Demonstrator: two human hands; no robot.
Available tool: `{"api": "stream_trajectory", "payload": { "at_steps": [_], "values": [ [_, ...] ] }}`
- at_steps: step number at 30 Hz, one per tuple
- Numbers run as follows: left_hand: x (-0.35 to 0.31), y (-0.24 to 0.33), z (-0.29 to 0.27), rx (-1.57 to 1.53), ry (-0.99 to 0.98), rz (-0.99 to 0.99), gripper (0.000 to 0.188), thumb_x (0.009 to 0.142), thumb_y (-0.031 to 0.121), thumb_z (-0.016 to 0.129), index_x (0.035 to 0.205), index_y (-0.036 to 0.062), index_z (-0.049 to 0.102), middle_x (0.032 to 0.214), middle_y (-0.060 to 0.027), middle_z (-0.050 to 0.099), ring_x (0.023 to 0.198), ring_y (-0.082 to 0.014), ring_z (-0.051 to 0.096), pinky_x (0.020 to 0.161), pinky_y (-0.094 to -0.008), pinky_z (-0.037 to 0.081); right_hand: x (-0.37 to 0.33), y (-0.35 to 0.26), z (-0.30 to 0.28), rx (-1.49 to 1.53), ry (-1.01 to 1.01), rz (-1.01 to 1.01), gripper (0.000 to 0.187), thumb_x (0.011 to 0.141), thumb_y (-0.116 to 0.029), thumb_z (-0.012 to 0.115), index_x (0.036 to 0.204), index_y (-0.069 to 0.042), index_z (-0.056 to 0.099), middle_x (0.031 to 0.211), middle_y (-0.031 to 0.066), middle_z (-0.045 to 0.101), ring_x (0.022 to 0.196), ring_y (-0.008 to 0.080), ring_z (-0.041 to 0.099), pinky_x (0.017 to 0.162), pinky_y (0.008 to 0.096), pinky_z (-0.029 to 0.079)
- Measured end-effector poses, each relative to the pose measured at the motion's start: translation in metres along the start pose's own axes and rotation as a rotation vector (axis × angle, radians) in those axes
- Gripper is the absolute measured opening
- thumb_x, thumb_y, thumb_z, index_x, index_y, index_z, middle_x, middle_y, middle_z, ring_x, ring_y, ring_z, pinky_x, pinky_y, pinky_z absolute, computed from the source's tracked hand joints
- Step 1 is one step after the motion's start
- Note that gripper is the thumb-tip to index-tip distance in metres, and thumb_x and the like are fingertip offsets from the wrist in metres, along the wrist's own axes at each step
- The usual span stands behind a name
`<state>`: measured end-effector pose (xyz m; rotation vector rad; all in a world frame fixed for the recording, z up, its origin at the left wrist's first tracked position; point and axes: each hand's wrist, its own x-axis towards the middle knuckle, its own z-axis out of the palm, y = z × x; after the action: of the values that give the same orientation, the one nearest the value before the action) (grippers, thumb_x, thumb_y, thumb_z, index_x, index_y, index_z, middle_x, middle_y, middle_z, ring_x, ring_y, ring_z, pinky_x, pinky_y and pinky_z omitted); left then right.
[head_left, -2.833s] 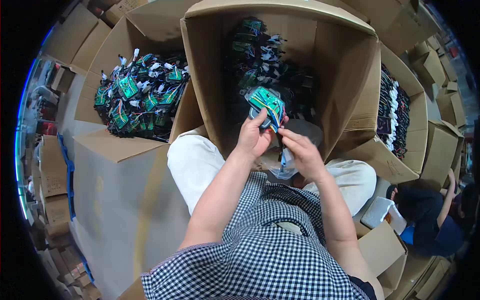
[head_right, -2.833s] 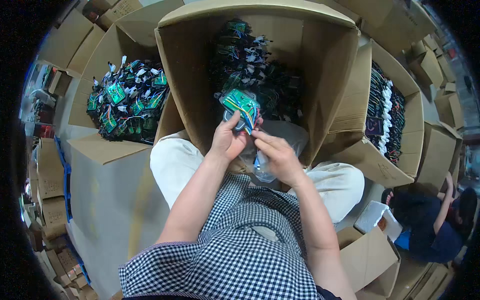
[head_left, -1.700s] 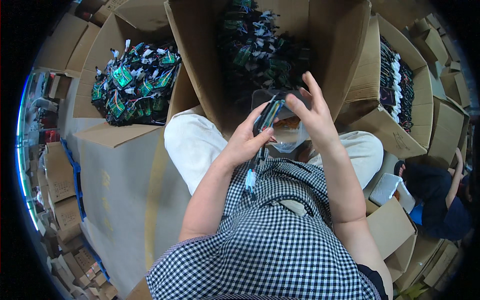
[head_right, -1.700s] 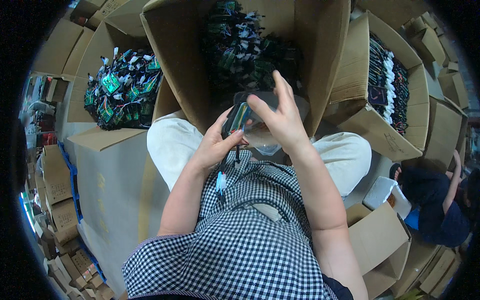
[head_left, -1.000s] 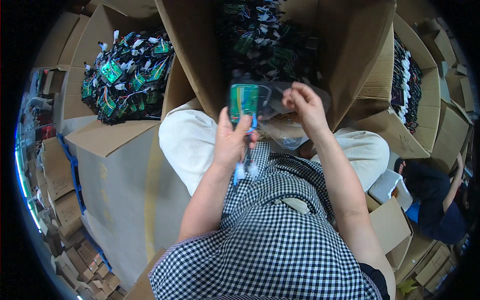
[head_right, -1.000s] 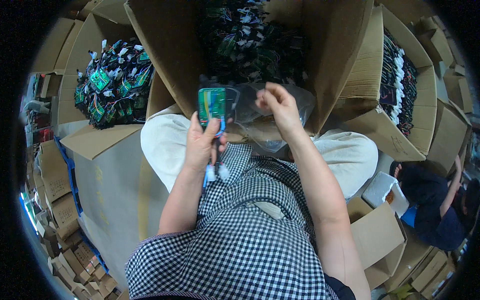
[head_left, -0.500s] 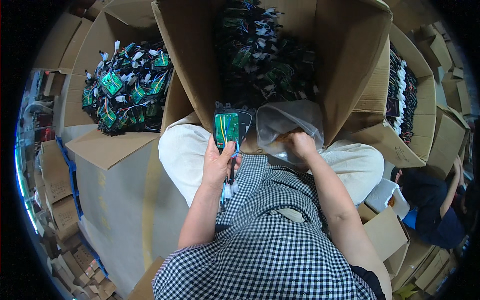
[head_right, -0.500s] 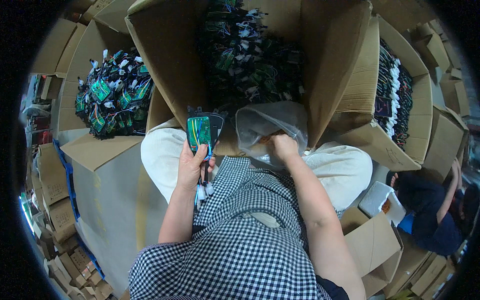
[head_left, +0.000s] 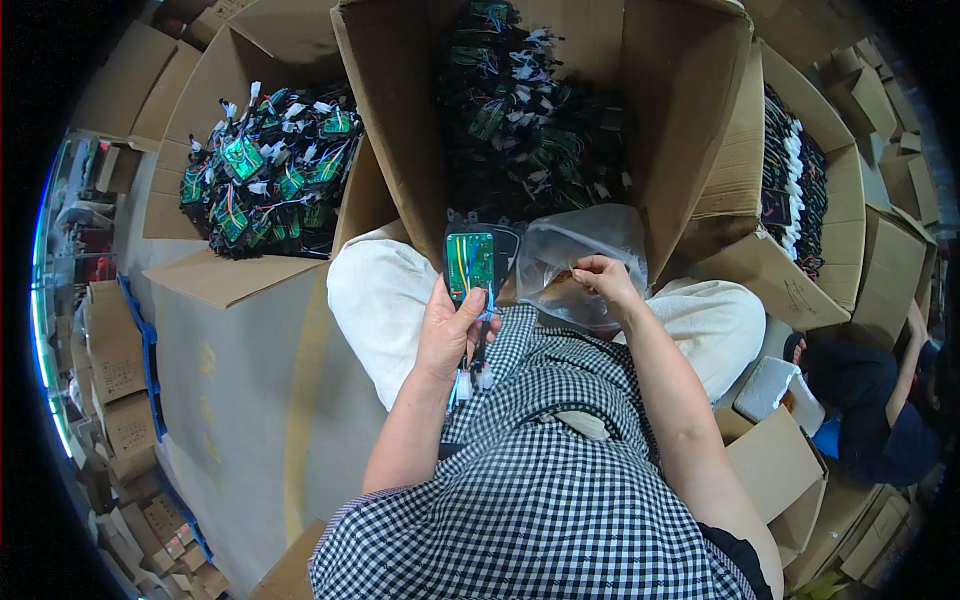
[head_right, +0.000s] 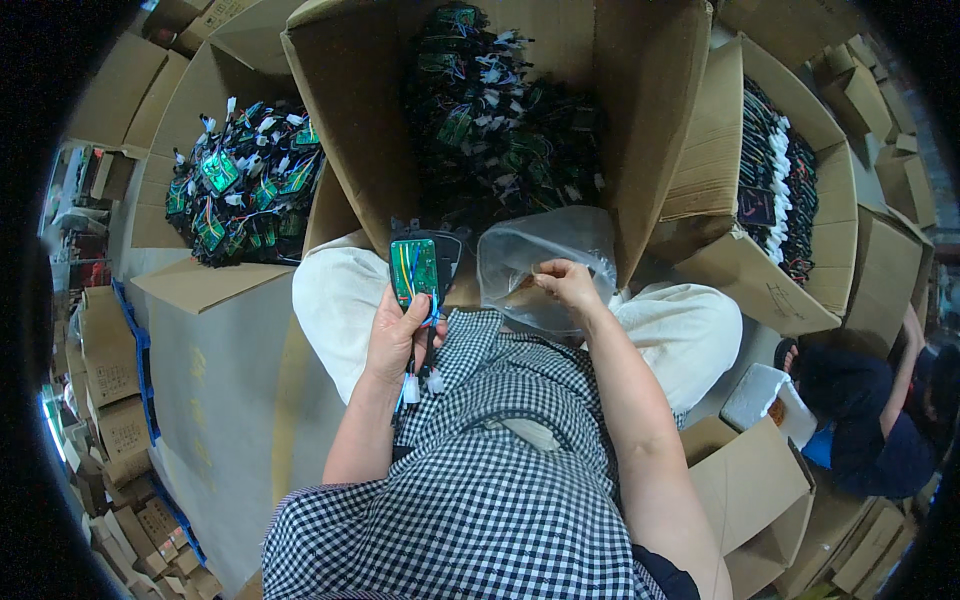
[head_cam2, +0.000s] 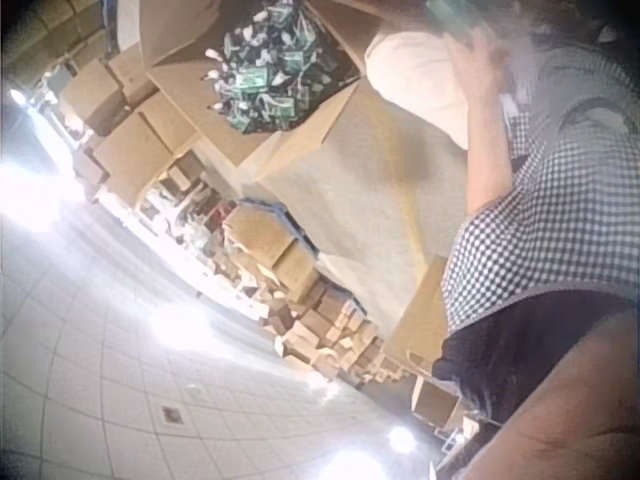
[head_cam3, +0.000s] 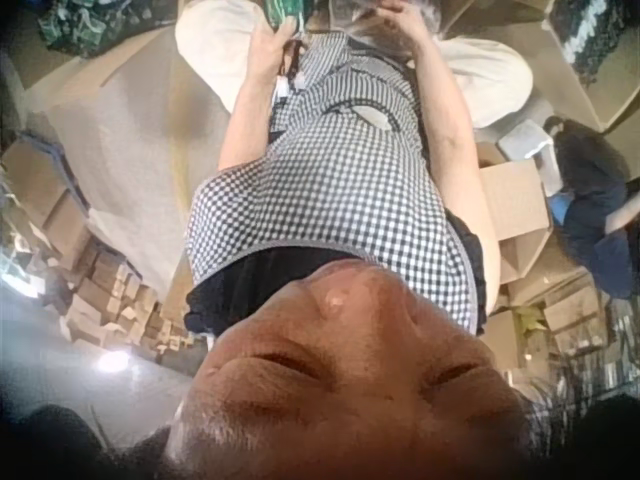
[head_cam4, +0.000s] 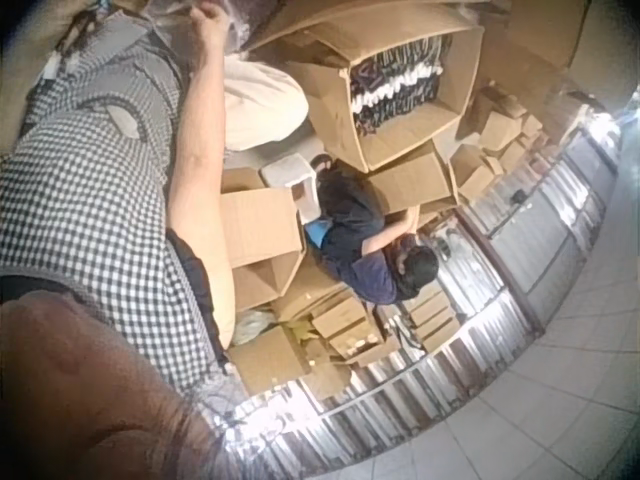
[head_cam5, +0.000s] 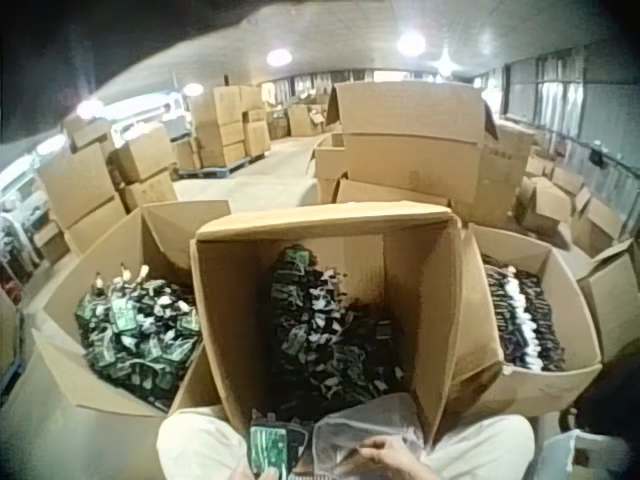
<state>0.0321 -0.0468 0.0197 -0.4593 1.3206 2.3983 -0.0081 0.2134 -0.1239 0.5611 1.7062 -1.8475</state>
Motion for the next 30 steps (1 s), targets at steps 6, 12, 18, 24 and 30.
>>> {"api": "stream_trajectory", "payload": {
  "at_steps": [6, 12, 18, 24, 30],
  "values": [
    [0.002, -0.003, 0.002, -0.085, -0.117, -0.071, 0.04, 0.09, 0.018, 0.061, 0.122, 0.0115, 0.037, 0.109, -0.0139, 0.061, 0.069, -0.0185, 0.064, 0.058, -0.0281, 0.053, -0.038, -0.032, 0.024, 0.049, 0.111, -0.214, 0.018, 0.08, -0.001, 0.069, 0.097, 0.0, 0.066, 0.087, 0.0043, 0.067, 0.076, 0.0096, 0.061, 0.07, 0.0224, 0.049],
    [0.007, -0.009, 0.011, -0.112, -0.135, -0.078, 0.036, 0.092, 0.019, 0.058, 0.121, 0.0114, 0.039, 0.112, -0.0142, 0.06, 0.072, -0.0191, 0.063, 0.06, -0.0292, 0.053, -0.055, -0.043, 0.026, 0.048, 0.177, -0.383, 0.009, 0.08, -0.003, 0.069, 0.088, 0.0, 0.068, 0.08, 0.0036, 0.067, 0.074, 0.0092, 0.061, 0.067, 0.0225, 0.049],
    [0.009, -0.01, 0.018, -0.116, -0.138, -0.089, 0.035, 0.093, 0.02, 0.057, 0.122, 0.0115, 0.04, 0.112, -0.0137, 0.06, 0.073, -0.0188, 0.062, 0.062, -0.0298, 0.054, -0.064, -0.058, 0.025, -0.459, 0.485, -0.767, 0.009, 0.073, -0.005, 0.071, 0.082, -0.004, 0.071, 0.078, 0.0085, 0.067, 0.074, 0.0179, 0.062, 0.067, 0.0295, 0.05],
    [0.01, -0.012, 0.021, -0.145, -0.139, -0.095, 0.035, 0.092, 0.02, 0.058, 0.121, 0.0108, 0.04, 0.113, -0.0141, 0.06, 0.072, -0.019, 0.063, 0.063, -0.0306, 0.054, -0.061, -0.06, 0.024, -0.453, 0.542, -0.861, 0.004, 0.076, -0.003, 0.07, 0.08, -0.003, 0.069, 0.077, 0.0054, 0.067, 0.071, 0.0128, 0.061, 0.067, 0.0255, 0.048],
    [0.011, -0.01, 0.026, -0.186, -0.172, -0.102, 0.033, 0.092, 0.019, 0.058, 0.118, 0.0095, 0.04, 0.108, -0.0121, 0.06, 0.074, -0.0194, 0.064, 0.065, -0.0308, 0.056, -0.045, -0.054, 0.017, 0.108, 0.347, -0.488, 0.005, 0.081, -0.003, 0.067, 0.084, 0.001, 0.065, 0.079, 0.0029, 0.066, 0.07, 0.0086, 0.06, 0.067, 0.0223, 0.048]
  ]
}}
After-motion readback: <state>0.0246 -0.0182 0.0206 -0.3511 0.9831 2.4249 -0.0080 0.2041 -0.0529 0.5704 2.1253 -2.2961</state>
